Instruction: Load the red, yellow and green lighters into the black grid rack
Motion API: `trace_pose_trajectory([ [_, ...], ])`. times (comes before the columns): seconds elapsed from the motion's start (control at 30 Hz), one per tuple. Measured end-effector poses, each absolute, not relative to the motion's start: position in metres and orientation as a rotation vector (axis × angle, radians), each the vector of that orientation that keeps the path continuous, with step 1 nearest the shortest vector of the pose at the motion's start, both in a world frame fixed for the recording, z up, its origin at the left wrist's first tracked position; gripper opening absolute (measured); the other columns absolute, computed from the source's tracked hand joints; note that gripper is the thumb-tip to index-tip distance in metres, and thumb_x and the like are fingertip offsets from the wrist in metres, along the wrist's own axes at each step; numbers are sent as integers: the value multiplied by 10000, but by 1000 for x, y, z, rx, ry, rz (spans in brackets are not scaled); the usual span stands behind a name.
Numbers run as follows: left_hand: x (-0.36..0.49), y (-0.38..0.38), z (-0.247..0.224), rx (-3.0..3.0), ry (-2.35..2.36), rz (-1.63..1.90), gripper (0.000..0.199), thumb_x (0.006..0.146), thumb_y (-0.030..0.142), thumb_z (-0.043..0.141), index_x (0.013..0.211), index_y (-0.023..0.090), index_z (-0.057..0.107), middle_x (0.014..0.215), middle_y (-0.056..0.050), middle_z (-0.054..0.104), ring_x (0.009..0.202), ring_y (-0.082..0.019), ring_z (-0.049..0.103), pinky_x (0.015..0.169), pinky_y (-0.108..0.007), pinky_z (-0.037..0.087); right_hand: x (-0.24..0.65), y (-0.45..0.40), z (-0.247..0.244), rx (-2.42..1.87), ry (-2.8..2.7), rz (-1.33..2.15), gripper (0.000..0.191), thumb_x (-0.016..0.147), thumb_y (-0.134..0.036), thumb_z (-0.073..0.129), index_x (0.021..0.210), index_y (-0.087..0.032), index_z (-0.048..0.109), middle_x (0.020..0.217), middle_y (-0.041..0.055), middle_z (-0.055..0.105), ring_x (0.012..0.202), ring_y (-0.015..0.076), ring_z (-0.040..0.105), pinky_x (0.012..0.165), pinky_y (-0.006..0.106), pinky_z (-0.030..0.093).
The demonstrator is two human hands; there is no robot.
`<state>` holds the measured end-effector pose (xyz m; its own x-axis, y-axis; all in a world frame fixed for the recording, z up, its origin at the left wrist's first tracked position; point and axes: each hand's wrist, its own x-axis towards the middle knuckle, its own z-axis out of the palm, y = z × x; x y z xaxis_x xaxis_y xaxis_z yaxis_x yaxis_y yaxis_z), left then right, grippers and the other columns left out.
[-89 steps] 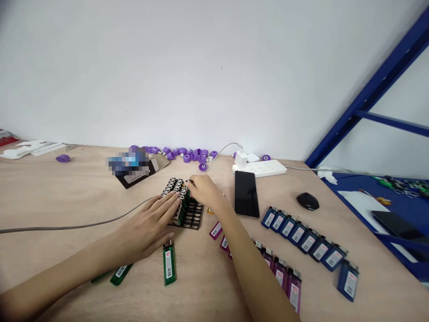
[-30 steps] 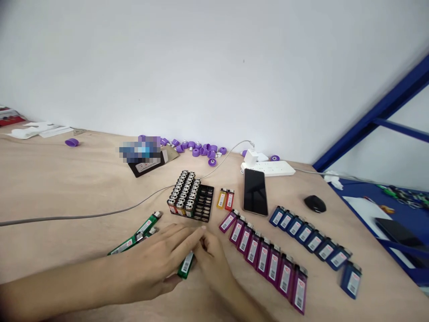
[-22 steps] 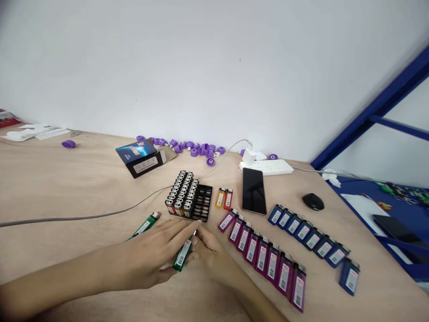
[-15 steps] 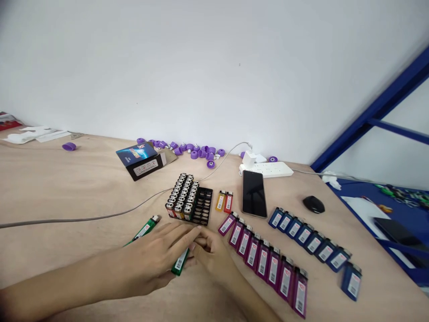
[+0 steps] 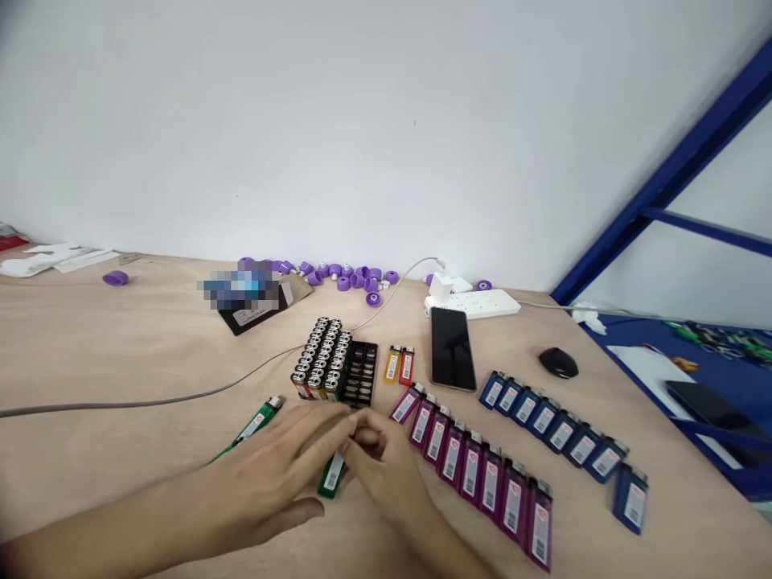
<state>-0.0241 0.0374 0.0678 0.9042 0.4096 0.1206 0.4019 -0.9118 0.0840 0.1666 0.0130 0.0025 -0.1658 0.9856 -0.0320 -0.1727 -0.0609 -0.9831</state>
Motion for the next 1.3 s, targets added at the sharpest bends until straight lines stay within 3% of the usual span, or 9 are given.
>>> trace_pose_trajectory([
  [0.13, -29, 59, 65, 3100, 846, 368, 873, 876, 370, 690, 1512, 61, 177, 1565, -296, 329, 1474, -425, 290, 1157, -558, 350, 187, 29, 26, -1228, -1130, 1078, 348, 802, -500, 750, 915, -179, 680, 771, 32, 705, 710, 191, 667, 622, 275, 559],
  [0.27, -33, 75, 58, 3110, 985, 112, 809, 903, 371, 623, 1512, 49, 199, 1593, -294, 277, 1495, -418, 247, 1180, -579, 287, 209, 76, 45, -1321, -1199, 844, 305, 807, -449, 719, 930, -170, 706, 926, 91, 763, 890, 263, 726, 795, 368, 609],
  [0.37, -35, 76, 55, 3126, 1007, 19, 775, 890, 324, 606, 1507, 40, 234, 1605, -273, 265, 1502, -399, 238, 1195, -566, 262, 211, 122, 43, -1337, -1225, 829, 245, 846, -355, 648, 982, -155, 688, 938, 98, 762, 879, 246, 741, 764, 360, 628],
  [0.5, -35, 74, 55, 3155, 1019, -30, 755, 872, 289, 598, 1503, 34, 270, 1600, -266, 282, 1491, -409, 265, 1179, -577, 289, 194, 164, 32, -1374, -1371, 837, 62, 809, -162, 638, 840, -160, 692, 803, 55, 756, 777, 209, 734, 691, 310, 607],
  [0.67, -34, 75, 54, 3192, 1000, -29, 715, 866, 232, 595, 1480, -8, 318, 1573, -296, 316, 1462, -446, 309, 1146, -596, 336, 179, 168, 24, -1396, -1571, 778, 97, 815, -97, 649, 843, -171, 707, 830, 49, 770, 824, 201, 727, 754, 295, 562],
  [0.9, -35, 74, 49, 3219, 992, 47, 712, 864, 192, 568, 1496, 8, 296, 1583, -276, 314, 1477, -423, 292, 1169, -580, 313, 184, 163, 24, -1396, -1821, 729, 182, 887, -63, 579, 965, -154, 717, 933, 76, 783, 856, 179, 726, 758, 251, 519],
  [1.03, -34, 75, 53, 3182, 1000, 14, 726, 859, 187, 563, 1502, 8, 281, 1594, -279, 280, 1482, -428, 275, 1160, -589, 323, 188, 160, 40, -1376, -2038, 659, 211, 903, -45, 546, 881, -156, 725, 888, 75, 775, 802, 181, 691, 747, 267, 470],
  [1.13, -35, 76, 60, 3124, 971, -58, 718, 877, 214, 557, 1508, 20, 274, 1600, -278, 264, 1486, -424, 264, 1147, -591, 342, 190, 156, 51, -1365, -2184, 618, 252, 909, -26, 520, 866, -154, 732, 874, 79, 770, 788, 183, 673, 751, 276, 443],
  [1.3, -42, 76, 72, 3043, 917, 1, 756, 902, 253, 592, 1539, 92, 217, 1617, -232, 273, 1511, -372, 229, 1182, -540, 319, 192, 154, 55, -1378, -2293, 550, 341, 926, -13, 452, 993, -170, 747, 961, 83, 779, 854, 188, 687, 779, 273, 446],
])
